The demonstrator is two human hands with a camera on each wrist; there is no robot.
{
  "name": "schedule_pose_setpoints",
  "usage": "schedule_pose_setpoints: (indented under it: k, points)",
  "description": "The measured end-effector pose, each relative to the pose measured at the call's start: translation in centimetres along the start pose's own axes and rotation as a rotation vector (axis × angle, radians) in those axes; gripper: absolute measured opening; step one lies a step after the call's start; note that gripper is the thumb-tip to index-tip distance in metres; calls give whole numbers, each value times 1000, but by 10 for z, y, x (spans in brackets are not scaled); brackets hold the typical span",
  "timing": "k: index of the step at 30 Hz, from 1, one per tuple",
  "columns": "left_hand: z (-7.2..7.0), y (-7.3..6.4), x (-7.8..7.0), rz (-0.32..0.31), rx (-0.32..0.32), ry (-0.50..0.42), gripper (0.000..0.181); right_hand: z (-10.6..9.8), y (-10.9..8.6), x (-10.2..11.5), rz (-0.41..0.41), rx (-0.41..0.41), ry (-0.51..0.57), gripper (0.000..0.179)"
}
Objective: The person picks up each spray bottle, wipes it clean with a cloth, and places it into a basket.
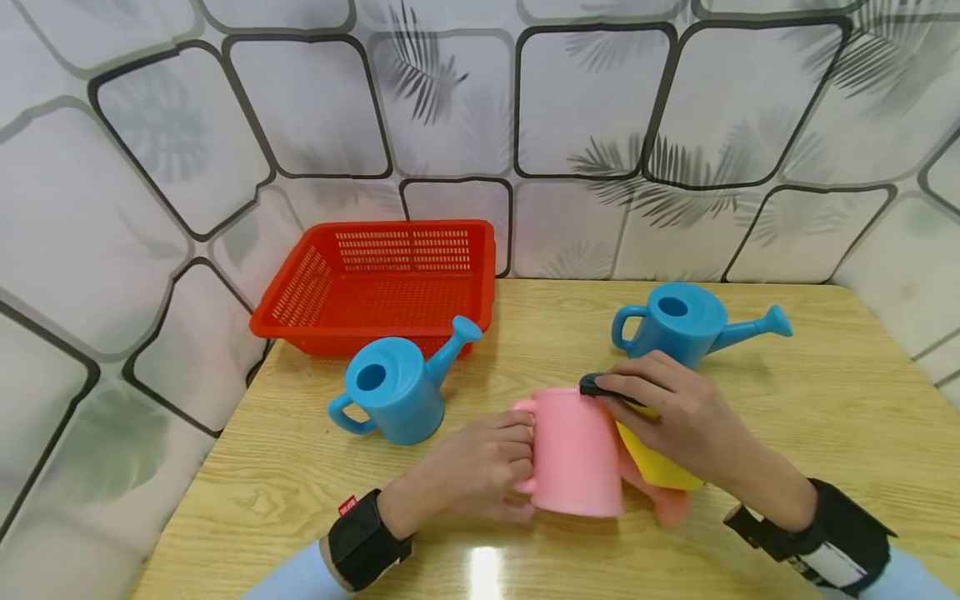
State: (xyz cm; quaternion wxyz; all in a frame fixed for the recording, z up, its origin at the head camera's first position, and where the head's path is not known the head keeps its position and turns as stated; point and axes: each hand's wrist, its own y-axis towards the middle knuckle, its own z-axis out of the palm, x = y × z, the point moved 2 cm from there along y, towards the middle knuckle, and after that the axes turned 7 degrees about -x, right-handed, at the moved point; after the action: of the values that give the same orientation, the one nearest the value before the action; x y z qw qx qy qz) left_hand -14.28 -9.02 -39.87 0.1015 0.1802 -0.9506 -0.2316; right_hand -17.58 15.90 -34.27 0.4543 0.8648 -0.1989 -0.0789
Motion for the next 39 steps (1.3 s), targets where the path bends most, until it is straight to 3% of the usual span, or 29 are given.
schedule_pose_setpoints:
  k: [5, 14, 22, 29, 39]
  points:
    - [1, 0, 0, 6, -15, 1, 23, -2, -4, -5, 79, 21, -22, 49]
    - [1, 1, -2, 5, 7, 16, 25, -3, -6, -6, 111, 67, -39, 50]
    - [2, 0, -2, 8, 18, 18, 26, 1, -7, -4, 27, 51, 2, 45]
    - [1, -2, 2, -20, 40, 7, 25, 3, -9, 3, 32, 110, 44, 44]
    - [1, -4, 12, -46, -21, 53, 22, 9, -9, 22, -77, 63, 222, 24]
